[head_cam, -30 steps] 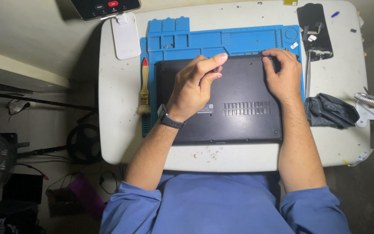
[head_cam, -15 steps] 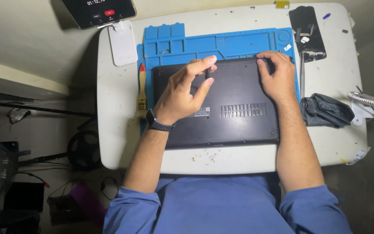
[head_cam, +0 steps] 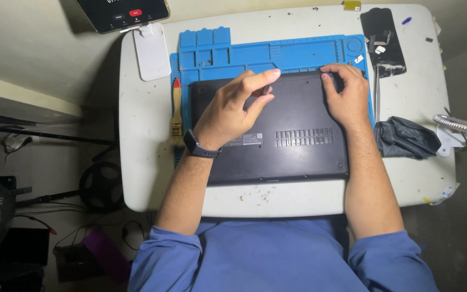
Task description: The person is using a screwdriver to remove the screws from the back cover of a laptop on a repair bench.
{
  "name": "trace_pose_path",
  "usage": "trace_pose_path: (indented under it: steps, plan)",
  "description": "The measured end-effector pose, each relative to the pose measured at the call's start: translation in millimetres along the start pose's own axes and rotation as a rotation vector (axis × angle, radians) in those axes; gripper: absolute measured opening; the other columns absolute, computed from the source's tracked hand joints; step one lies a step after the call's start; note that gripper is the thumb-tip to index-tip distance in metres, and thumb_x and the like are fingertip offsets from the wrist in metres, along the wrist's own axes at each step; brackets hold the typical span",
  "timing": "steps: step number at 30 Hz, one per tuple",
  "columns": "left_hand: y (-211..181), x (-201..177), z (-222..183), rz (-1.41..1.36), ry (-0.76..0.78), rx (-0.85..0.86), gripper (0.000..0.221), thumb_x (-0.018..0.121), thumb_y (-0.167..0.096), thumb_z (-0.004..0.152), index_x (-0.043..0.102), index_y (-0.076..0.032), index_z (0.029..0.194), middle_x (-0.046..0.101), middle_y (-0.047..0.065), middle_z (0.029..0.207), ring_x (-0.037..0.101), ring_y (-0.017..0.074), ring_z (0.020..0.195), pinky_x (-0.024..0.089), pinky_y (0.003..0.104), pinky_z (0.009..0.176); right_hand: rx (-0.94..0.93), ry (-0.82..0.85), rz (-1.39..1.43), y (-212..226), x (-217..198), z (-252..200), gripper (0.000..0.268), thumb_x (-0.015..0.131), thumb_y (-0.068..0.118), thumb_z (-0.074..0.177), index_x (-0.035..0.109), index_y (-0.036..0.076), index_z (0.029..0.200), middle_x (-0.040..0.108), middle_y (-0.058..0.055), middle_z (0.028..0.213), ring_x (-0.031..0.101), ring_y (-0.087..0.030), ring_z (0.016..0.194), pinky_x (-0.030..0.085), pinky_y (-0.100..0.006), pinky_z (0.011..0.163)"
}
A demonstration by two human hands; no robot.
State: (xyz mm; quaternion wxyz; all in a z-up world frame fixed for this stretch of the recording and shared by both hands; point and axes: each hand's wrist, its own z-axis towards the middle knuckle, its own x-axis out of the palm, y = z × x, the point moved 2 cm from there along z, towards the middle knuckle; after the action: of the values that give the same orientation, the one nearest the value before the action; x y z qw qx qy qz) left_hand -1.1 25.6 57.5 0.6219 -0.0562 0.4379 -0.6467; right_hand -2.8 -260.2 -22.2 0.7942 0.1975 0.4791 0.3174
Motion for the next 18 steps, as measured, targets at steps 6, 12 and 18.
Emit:
trace_pose_path:
  steps: [6, 12, 18]
  plan:
    - [-3.1, -3.5, -2.4, -0.118, -0.01, -0.08, 0.048, 0.065, 0.004, 0.102, 0.049, -0.012, 0.144, 0.067, 0.011, 0.107, 0.074, 0.0268, 0.097, 0.067, 0.041, 0.083, 0.045, 0.013, 0.011, 6.1, -2.2, 1.0, 0.011, 0.071, -0.003, 0.104, 0.075, 0.003, 0.113, 0.074, -0.016, 0.108, 0.065, -0.039, 0.111, 0.051, -0.048, 0.098]
    - [4.2, -0.4, -3.9, -0.007, -0.039, -0.063, 0.048, 0.069, 0.0, 0.1, 0.05, -0.014, 0.142, 0.065, 0.007, 0.105, 0.073, 0.0241, 0.097, 0.068, 0.038, 0.081, 0.064, 0.007, 0.013, 11.2, -3.2, 2.2, 0.011, 0.072, -0.005, 0.104, 0.075, 0.003, 0.112, 0.074, -0.016, 0.107, 0.066, -0.039, 0.112, 0.05, -0.049, 0.099]
    - [-11.5, -5.5, 2.7, -0.077, 0.0, -0.087, 0.049, 0.063, 0.005, 0.102, 0.046, -0.013, 0.145, 0.068, 0.012, 0.108, 0.075, 0.0282, 0.099, 0.068, 0.043, 0.084, 0.056, 0.023, 0.012, 9.7, -3.3, 1.4, 0.011, 0.07, -0.004, 0.106, 0.075, 0.002, 0.113, 0.073, -0.016, 0.108, 0.065, -0.04, 0.113, 0.05, -0.049, 0.099]
